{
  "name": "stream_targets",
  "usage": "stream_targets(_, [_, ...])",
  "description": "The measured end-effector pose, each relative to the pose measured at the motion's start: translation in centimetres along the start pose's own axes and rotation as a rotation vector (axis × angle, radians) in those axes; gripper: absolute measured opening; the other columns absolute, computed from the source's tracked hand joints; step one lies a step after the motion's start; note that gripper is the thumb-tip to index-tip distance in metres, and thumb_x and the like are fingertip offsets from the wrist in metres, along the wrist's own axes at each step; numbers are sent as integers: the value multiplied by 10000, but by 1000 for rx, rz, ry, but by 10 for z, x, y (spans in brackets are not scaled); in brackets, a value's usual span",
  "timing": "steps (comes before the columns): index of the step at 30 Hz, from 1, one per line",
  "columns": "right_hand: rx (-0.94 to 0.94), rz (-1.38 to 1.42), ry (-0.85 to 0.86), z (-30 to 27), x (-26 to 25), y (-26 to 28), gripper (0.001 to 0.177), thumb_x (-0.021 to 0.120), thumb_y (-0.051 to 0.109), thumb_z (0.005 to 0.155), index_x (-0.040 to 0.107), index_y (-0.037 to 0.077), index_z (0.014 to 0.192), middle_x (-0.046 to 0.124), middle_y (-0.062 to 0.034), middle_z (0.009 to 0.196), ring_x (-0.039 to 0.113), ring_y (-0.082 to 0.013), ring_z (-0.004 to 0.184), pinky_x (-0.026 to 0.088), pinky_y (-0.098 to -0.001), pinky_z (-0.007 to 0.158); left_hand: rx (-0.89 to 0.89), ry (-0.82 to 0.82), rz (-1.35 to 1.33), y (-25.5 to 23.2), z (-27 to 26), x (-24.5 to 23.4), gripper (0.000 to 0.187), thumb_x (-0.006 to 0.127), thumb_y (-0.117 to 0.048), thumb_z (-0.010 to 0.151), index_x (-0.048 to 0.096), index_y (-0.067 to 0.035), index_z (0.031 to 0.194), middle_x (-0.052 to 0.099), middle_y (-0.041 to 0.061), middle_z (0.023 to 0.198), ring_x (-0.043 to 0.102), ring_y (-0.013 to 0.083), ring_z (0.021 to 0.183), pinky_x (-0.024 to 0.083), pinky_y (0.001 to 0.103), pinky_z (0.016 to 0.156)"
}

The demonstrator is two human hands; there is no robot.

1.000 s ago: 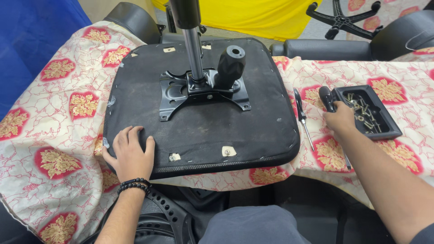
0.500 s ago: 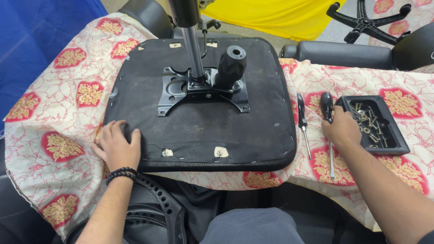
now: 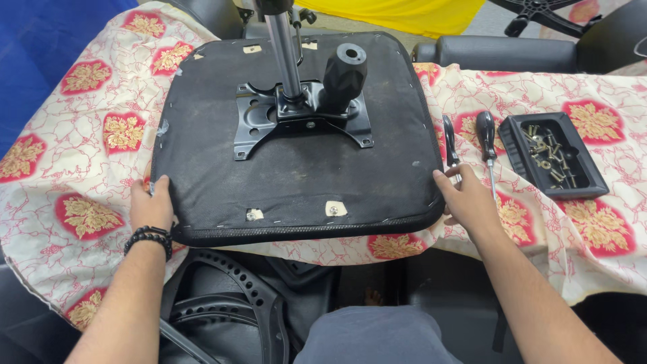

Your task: The person uses a screwdriver to fasten screws into the underside of an office chair seat, securing the seat to its mounting bracket. They place washers and tighten multiple screws in sequence.

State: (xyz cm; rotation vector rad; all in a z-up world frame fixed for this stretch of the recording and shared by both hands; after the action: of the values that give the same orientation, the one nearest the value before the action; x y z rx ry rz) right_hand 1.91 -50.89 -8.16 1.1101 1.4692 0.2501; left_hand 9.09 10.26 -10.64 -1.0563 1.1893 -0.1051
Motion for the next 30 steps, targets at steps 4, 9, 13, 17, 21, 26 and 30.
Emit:
stream_targets(4, [188,232,46,-34,13,-2,590,620,484,943,513,48,1326,698,-187,976,723,-274,650,612,-408,535,161,71,51,-1,42,8,755,594,-519,976,500,54,1459,576,314,1403,545,417,1328,397,451,1121])
stream_targets(9, [301,508,3,-67,42,-10,735,626,525,900,326,105,1422,681,-242,1032,710,-315,675,609,-414,533,222,143,89,-8,90,26,771,609,-544,962,505,60,1429,565,318,1369,534,428,1296,389,459,1078])
stream_targets(13, [358,680,-31,-84,57,-4,734,666,475,890,316,115,1425,646,-240,1164,745,-339,857,651,-443,677,236,251,14,-23,109,40,733,608,-587,940,630,36,1326,664,261,1295,614,382,1259,433,429,1082])
stream_targets(17, [307,675,-30,-84,60,11,665,693,322,891,349,108,1418,630,-204,1259,727,-350,1002,654,-486,794,213,294,52,-32,109,44,766,651,-654,912,660,17,1283,665,261,1253,615,391,1216,437,438,1049])
stream_targets(21, [278,673,-51,-76,64,11,561,696,224,911,434,61,1380,642,-153,1285,723,-300,1052,654,-480,805,236,256,30,-34,95,36,716,631,-632,919,702,4,1238,699,262,1203,647,402,1180,461,455,1037])
stream_targets(26, [250,641,-80,-54,53,5,512,686,192,914,470,59,1358,660,-149,1259,731,-291,1013,653,-491,757,240,197,64,-35,75,32,688,605,-612,957,683,12,1238,689,301,1166,636,450,1157,465,488,1009])
stream_targets(30, [248,617,-103,-43,46,0,505,702,177,910,495,67,1358,683,-143,1238,733,-283,991,648,-463,729,307,157,97,-31,68,30,714,596,-609,985,679,62,1214,669,339,1165,617,481,1150,455,518,1007])
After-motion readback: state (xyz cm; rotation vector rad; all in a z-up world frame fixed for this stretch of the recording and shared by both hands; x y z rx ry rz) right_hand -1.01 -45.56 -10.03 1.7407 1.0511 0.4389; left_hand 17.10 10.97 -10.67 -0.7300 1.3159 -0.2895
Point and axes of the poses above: each hand's wrist, its own z-axis towards the middle knuckle, its own x-axis out of the palm, y = z × x, the point moved 6 cm from there along z, towards the middle knuckle
